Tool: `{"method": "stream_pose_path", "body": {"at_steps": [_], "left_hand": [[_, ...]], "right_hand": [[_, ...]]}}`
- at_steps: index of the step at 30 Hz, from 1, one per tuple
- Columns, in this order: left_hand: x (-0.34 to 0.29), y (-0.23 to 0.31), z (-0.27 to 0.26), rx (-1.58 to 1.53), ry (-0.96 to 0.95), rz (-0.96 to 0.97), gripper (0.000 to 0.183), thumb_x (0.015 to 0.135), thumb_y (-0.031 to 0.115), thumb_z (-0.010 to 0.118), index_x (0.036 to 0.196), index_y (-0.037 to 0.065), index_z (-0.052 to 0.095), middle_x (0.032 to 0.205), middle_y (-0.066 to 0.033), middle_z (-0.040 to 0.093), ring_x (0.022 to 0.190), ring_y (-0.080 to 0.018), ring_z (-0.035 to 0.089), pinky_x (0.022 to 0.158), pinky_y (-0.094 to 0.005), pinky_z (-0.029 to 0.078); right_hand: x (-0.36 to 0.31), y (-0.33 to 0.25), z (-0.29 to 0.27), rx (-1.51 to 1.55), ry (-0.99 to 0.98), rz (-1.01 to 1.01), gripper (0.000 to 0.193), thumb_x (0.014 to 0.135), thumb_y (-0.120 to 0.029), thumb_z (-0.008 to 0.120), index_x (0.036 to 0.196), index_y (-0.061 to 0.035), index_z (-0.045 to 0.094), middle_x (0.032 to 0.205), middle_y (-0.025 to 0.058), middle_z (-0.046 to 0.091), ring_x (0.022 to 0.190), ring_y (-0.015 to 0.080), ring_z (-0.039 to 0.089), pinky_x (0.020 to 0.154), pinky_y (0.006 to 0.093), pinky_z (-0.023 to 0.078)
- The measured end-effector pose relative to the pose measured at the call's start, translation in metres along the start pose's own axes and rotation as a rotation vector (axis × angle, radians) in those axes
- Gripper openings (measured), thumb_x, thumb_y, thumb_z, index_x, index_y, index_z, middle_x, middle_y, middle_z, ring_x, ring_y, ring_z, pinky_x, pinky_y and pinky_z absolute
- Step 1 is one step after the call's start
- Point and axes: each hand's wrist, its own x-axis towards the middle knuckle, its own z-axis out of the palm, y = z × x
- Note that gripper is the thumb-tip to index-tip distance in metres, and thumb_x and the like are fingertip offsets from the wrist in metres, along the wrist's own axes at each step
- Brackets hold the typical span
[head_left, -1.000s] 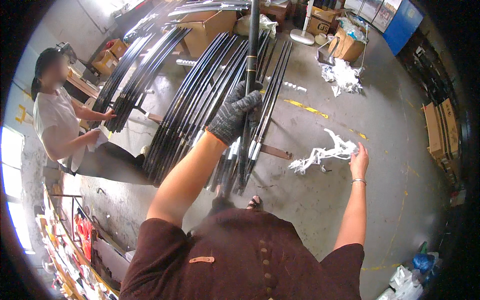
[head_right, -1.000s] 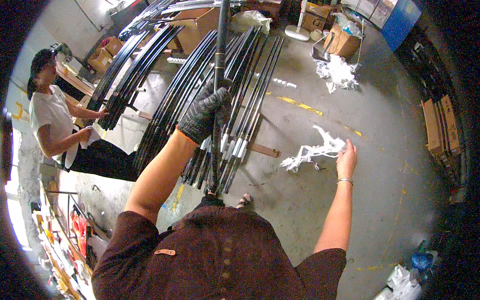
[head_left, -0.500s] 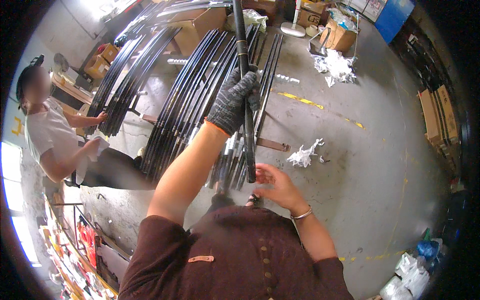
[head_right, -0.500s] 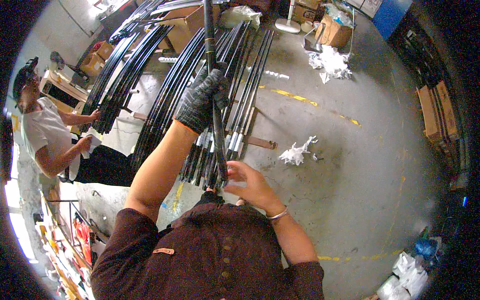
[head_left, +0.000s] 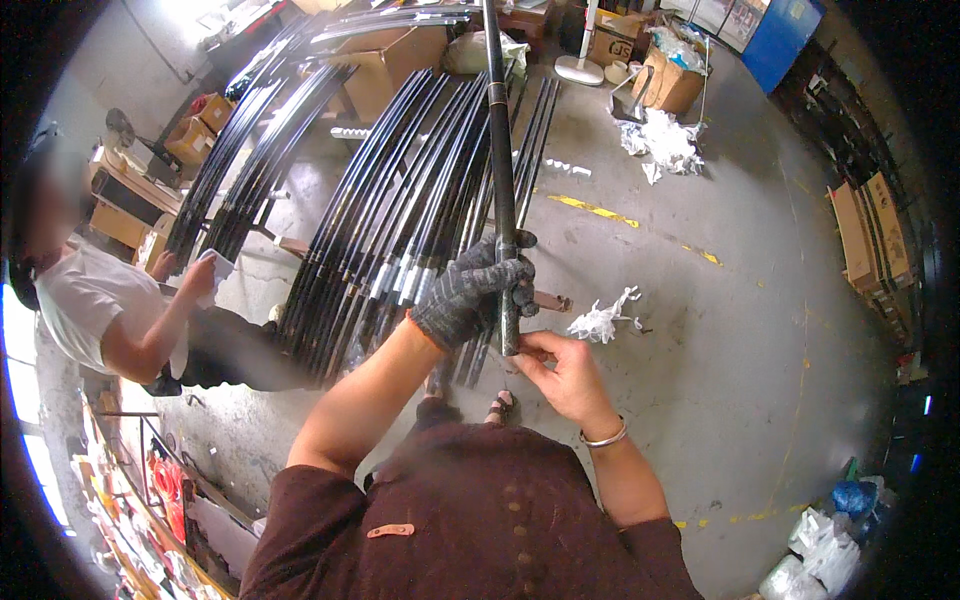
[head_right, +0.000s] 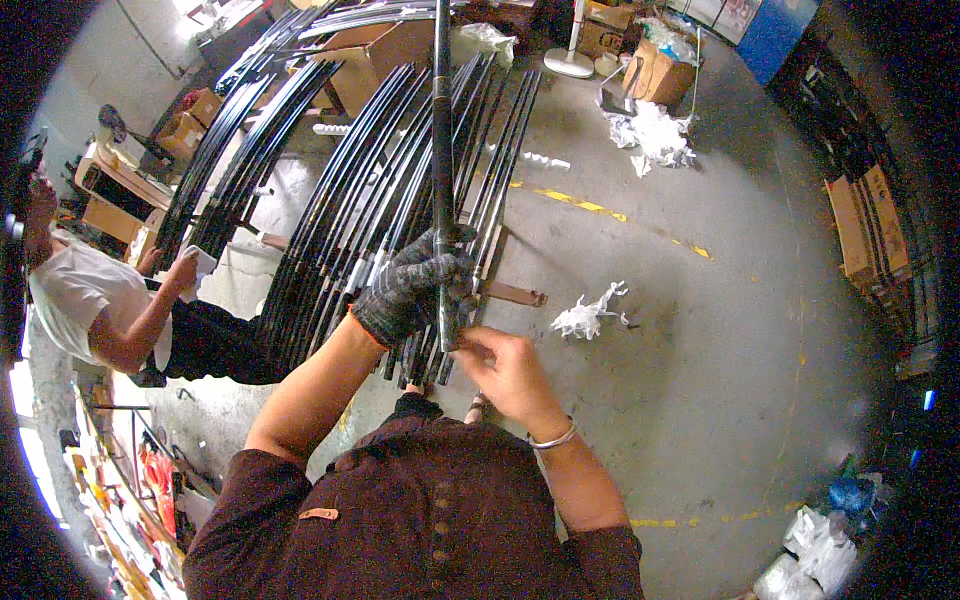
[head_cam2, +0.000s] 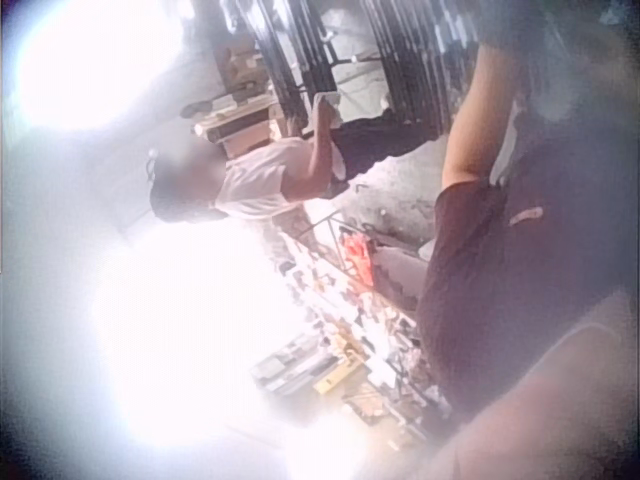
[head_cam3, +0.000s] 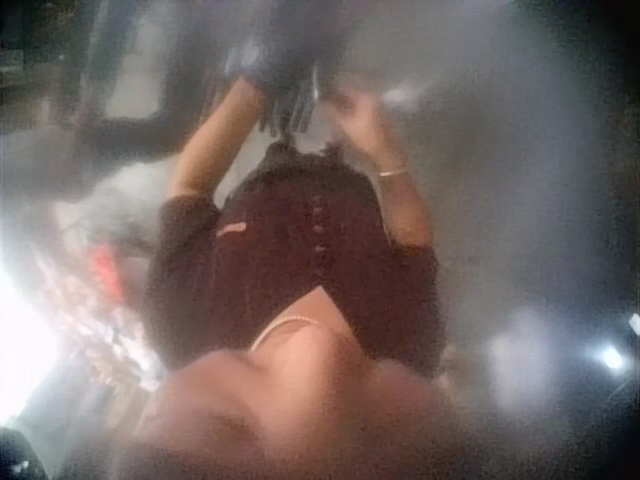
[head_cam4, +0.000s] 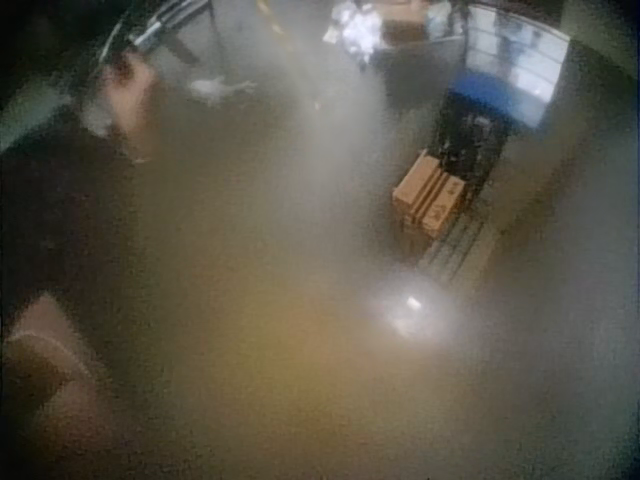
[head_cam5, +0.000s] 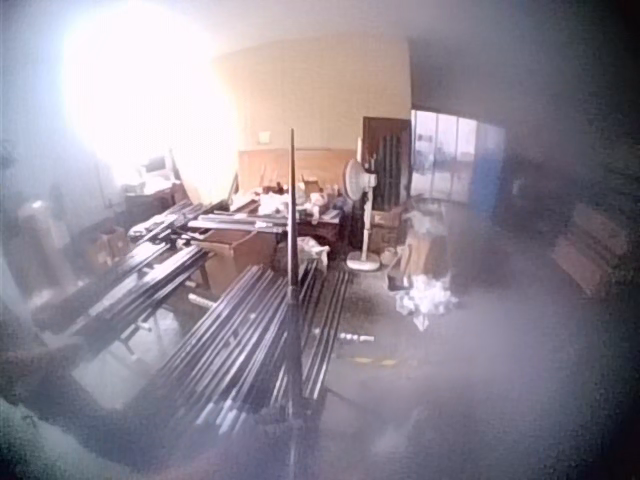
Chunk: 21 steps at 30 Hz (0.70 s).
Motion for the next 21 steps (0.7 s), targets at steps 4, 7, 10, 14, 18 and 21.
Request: {"method": "stream_pose_path", "body": {"at_steps": [4, 7, 10, 14, 18, 21], "left_hand": [[-0.002, 0.005, 0.004, -0.014, -0.006, 0.018, 0.049, 0.083, 0.011, 0.066, 0.128, 0.005, 0.045, 0.088, -0.0042, 0.057, 0.073, -0.0167, 0.059, 0.068, -0.0347, 0.054], [-0.001, 0.006, 0.001, 0.018, -0.001, 0.041, 0.049, 0.084, 0.009, 0.065, 0.128, 0.005, 0.045, 0.087, -0.0045, 0.056, 0.073, -0.0168, 0.059, 0.068, -0.0359, 0.055], [-0.001, 0.004, 0.002, 0.04, -0.011, 0.076, 0.05, 0.084, 0.008, 0.065, 0.13, 0.006, 0.044, 0.088, -0.005, 0.056, 0.074, -0.0173, 0.059, 0.068, -0.0352, 0.054], [0.0, 0.002, 0.009, 0.031, 0.014, 0.062, 0.049, 0.085, 0.008, 0.064, 0.129, 0.006, 0.043, 0.087, -0.0047, 0.056, 0.073, -0.0171, 0.059, 0.068, -0.0347, 0.054], [0.002, 0.0, 0.016, 0.007, 0.007, 0.049, 0.049, 0.084, 0.008, 0.065, 0.128, 0.006, 0.043, 0.086, -0.0048, 0.055, 0.072, -0.017, 0.058, 0.068, -0.0346, 0.054], [0.005, -0.004, 0.015, 0.02, 0.0, 0.04, 0.053, 0.084, 0.011, 0.066, 0.13, 0.005, 0.041, 0.087, -0.0055, 0.056, 0.073, -0.0179, 0.058, 0.067, -0.0348, 0.054]], "right_hand": [[-0.002, -0.007, -0.001, -0.108, 0.056, -0.051, 0.011, 0.083, -0.003, 0.066, 0.091, 0.0046, 0.065, 0.077, 0.0086, 0.067, 0.068, 0.0098, 0.061, 0.063, 0.0258, 0.051], [-0.003, -0.013, -0.004, -0.179, 0.103, -0.13, 0.009, 0.081, -0.002, 0.066, 0.088, 0.0034, 0.065, 0.075, 0.0082, 0.067, 0.062, 0.0086, 0.06, 0.057, 0.0244, 0.049], [0.0, -0.013, -0.007, -0.171, 0.156, -0.193, 0.008, 0.078, -0.002, 0.065, 0.085, 0.0025, 0.064, 0.073, 0.0081, 0.066, 0.059, 0.0094, 0.06, 0.053, 0.0241, 0.047], [-0.001, -0.02, -0.007, -0.35, 0.181, -0.248, 0.009, 0.076, -0.001, 0.065, 0.083, 0.0024, 0.063, 0.072, 0.0103, 0.065, 0.057, 0.0161, 0.062, 0.051, 0.0267, 0.047], [-0.002, -0.013, -0.004, -0.364, 0.203, -0.217, 0.007, 0.075, -0.002, 0.066, 0.08, 0.0018, 0.063, 0.069, 0.0123, 0.062, 0.056, 0.0225, 0.061, 0.05, 0.0305, 0.046], [-0.005, -0.011, -0.005, -0.361, 0.227, -0.213, 0.006, 0.074, -0.002, 0.066, 0.078, 0.0013, 0.062, 0.066, 0.0133, 0.06, 0.055, 0.0251, 0.06, 0.05, 0.0323, 0.046]]}}
